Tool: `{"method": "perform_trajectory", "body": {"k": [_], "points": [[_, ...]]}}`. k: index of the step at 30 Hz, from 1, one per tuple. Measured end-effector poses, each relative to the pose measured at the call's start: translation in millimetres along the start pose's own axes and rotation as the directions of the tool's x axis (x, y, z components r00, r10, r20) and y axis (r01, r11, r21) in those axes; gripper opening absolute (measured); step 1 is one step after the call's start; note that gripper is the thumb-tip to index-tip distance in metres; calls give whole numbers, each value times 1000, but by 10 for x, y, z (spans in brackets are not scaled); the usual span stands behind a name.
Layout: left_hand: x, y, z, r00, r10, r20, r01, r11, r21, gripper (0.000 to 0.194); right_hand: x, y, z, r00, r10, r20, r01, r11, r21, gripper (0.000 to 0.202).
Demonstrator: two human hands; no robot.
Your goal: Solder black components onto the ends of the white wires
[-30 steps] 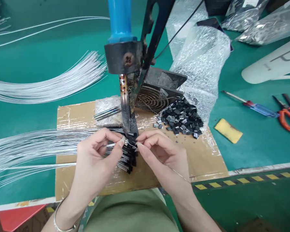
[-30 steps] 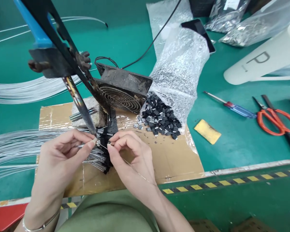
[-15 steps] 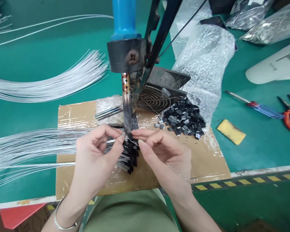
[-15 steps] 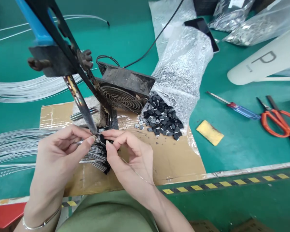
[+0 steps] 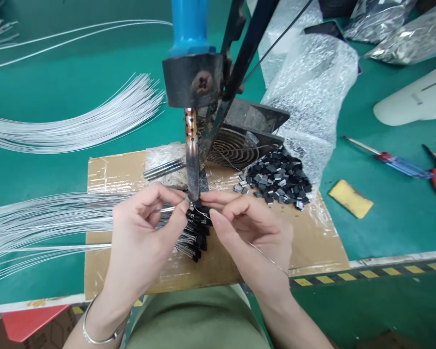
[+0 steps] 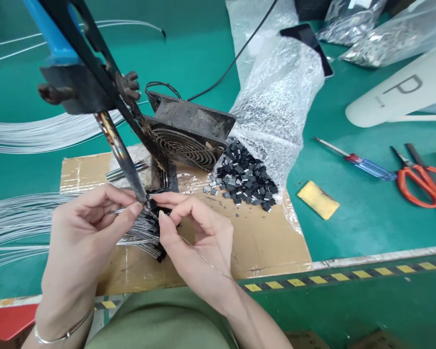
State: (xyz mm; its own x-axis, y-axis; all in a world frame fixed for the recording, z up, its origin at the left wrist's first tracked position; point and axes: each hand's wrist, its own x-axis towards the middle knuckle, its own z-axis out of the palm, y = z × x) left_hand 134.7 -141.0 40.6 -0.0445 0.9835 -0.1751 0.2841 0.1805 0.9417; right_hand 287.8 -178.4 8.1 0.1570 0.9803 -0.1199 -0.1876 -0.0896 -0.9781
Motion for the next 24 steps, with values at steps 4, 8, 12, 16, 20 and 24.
{"method": "perform_trajectory", "body": {"k": [4,8,12,16,20,24], "points": [[5,13,-1,1000,12,-5,-12,1000,14,14,-1,13,6,999,-41,-6,41,999,3,22],[9,2,-1,1000,20,-5,-20,1000,-1,14,-3,22,9,999,-47,-6,47,999,15,22],[1,-7,-3,1000,12,-5,-12,1000,-20,14,-14,24,4,998,-64,-2,65,998,6,21],[-7,-5,-4,1000,10,-13,-10,1000,-18,14,-8,26,12,997,-71,-2,71,997,12,22],[-6,-11,-7,1000,22,-12,-23,999,-26,13,6,30,23,996,-82,-17,82,997,2,23],[-11,-21,-8,999,35,-14,-35,999,-25,13,3,27,20,995,-94,-12,94,996,-8,23]]}}
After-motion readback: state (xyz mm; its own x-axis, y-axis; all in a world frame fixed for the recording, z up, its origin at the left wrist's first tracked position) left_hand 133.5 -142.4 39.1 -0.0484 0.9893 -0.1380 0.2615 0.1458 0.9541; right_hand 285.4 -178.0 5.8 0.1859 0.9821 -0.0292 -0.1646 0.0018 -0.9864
